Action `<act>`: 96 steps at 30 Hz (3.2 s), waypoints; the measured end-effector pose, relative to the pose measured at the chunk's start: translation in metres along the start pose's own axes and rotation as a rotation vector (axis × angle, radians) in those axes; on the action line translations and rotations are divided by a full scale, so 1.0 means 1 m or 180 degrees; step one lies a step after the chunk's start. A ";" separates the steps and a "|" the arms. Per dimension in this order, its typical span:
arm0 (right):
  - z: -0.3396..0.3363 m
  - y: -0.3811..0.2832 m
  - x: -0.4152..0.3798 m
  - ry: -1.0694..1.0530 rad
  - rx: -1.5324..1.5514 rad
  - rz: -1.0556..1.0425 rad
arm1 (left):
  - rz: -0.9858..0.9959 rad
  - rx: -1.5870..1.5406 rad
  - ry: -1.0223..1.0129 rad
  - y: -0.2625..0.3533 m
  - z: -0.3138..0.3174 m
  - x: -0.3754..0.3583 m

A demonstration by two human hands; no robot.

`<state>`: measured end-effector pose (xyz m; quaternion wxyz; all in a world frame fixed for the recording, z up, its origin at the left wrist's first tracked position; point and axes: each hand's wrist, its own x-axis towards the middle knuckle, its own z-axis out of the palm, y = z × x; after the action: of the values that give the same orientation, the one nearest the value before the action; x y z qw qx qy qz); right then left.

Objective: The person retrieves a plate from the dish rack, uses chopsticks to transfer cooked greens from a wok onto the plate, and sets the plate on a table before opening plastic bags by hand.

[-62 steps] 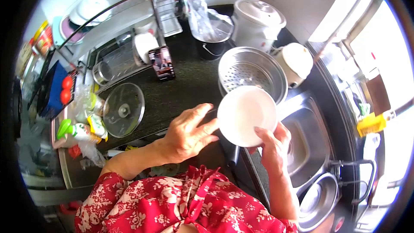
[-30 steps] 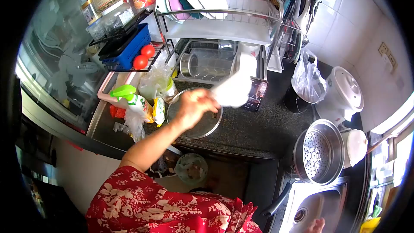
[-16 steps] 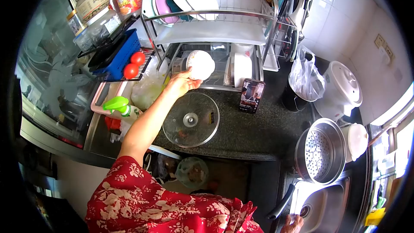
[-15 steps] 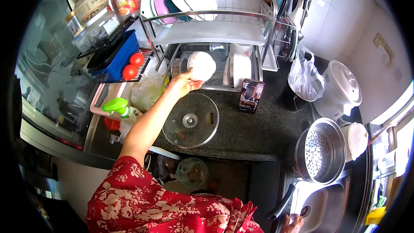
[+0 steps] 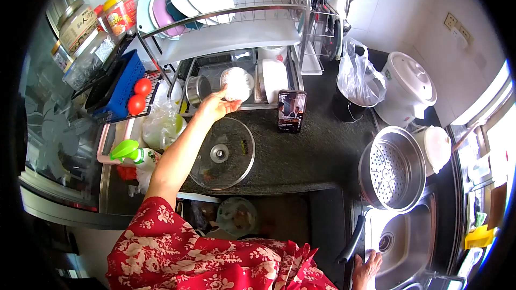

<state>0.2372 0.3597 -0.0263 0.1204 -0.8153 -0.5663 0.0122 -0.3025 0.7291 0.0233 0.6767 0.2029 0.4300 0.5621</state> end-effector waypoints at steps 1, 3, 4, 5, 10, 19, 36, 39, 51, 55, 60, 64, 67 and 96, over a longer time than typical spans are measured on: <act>0.003 0.005 0.000 -0.0002 0.0002 0.0009 | -0.0006 0.0007 -0.0004 0.001 0.000 0.001; 0.007 0.014 0.000 -0.0324 -0.0055 0.0103 | -0.0091 0.0148 0.0227 0.004 -0.001 0.002; 0.006 0.012 0.001 -0.0359 -0.0061 0.0159 | -0.0083 0.0230 0.0405 0.005 0.002 0.003; 0.003 0.011 -0.002 -0.0356 -0.0063 0.0159 | -0.0081 0.0228 0.0402 0.003 0.002 0.004; -0.003 0.024 0.001 -0.0732 -0.0627 -0.0904 | -0.0113 0.0783 0.0575 0.007 0.008 0.004; -0.010 -0.002 0.001 -0.0391 -0.0218 -0.0178 | 0.0163 0.1990 0.1127 0.011 0.031 -0.017; 0.012 0.006 -0.004 -0.0340 -0.0145 0.0377 | 0.2758 0.5897 0.2471 0.255 0.151 -0.045; 0.016 0.008 -0.006 -0.0333 -0.0202 0.0443 | 0.2465 0.6110 0.2502 0.255 0.164 -0.033; 0.020 0.005 -0.009 -0.0377 -0.0335 0.0586 | 0.2658 0.6149 0.3147 0.266 0.181 0.000; 0.019 0.005 -0.008 -0.0416 -0.0310 0.0642 | 0.2618 0.6055 0.3099 0.266 0.183 0.010; 0.020 0.003 -0.008 -0.0345 -0.0275 0.0640 | 0.3264 0.5565 0.3090 0.269 0.175 0.025; 0.019 0.002 -0.006 -0.0424 -0.0313 0.0629 | 0.3539 0.5075 0.2908 0.277 0.164 0.033; 0.018 0.002 -0.005 -0.0449 -0.0407 0.0628 | 0.3377 0.5126 0.2685 0.286 0.159 0.038; 0.028 0.008 -0.009 -0.0257 -0.0562 0.0456 | 0.7261 0.4715 0.0321 0.161 0.220 -0.203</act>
<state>0.2374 0.3539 -0.0559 0.0241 -0.8600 -0.5098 0.0036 -0.2178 0.6307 0.3379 -0.4433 0.7346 0.2471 0.4503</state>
